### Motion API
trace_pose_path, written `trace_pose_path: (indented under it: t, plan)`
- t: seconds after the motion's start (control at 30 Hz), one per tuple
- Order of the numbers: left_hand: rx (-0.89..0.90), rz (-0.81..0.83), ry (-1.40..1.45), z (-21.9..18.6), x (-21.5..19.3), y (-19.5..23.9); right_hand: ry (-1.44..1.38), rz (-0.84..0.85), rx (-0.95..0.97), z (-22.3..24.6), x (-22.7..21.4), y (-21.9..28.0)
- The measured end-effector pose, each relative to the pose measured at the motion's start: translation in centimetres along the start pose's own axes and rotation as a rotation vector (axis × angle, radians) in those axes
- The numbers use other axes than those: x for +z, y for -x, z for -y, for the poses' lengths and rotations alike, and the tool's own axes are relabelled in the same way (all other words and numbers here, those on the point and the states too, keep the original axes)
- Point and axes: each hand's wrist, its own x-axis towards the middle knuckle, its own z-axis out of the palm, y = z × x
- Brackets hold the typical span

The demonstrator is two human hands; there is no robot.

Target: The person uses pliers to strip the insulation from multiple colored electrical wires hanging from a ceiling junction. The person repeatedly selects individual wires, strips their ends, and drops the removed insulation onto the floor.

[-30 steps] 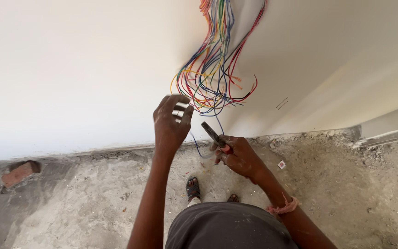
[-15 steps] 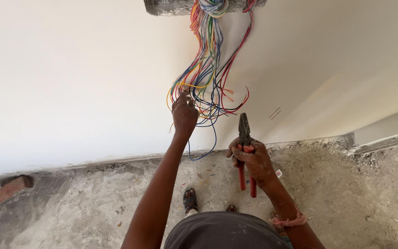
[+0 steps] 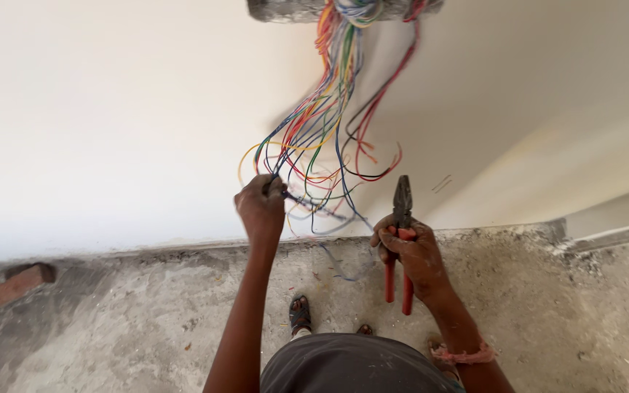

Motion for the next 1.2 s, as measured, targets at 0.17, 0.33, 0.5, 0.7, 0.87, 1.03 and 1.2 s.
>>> trace_pose_path:
  t: [0.17, 0.33, 0.5, 0.7, 0.87, 1.03, 1.2]
  plan:
    - [0.252, -0.106, -0.379, -2.8, -5.7, 1.0, 0.096, 0.172, -0.129, 4.0, 2.1, 0.8]
    - [0.497, -0.305, -0.462, -7.0, -7.3, 1.3, 0.503, 0.2, -0.127, 6.5, 6.8, -0.8]
    - [0.155, -0.061, 0.069, -10.9, -8.8, 0.3, 0.412, 0.229, -0.299, 5.4, 11.3, -2.5]
    - [-0.164, 0.039, 0.385, -10.8, -10.0, -0.1, 0.569, 0.27, -0.251, 5.3, 10.1, -2.4]
    - [-0.264, 0.064, 0.729, -8.3, -8.3, 0.2, 0.493, 0.377, -0.164, 5.8, 8.7, -1.6]
    - [-0.314, 0.002, 0.772, -7.9, -6.4, 0.9, 0.106, 0.463, -0.11, 6.0, 8.7, -0.6]
    - [-0.221, 0.049, 0.696, -8.3, -6.2, 3.0, 0.186, 0.208, -0.082, 5.5, 8.9, -0.9]
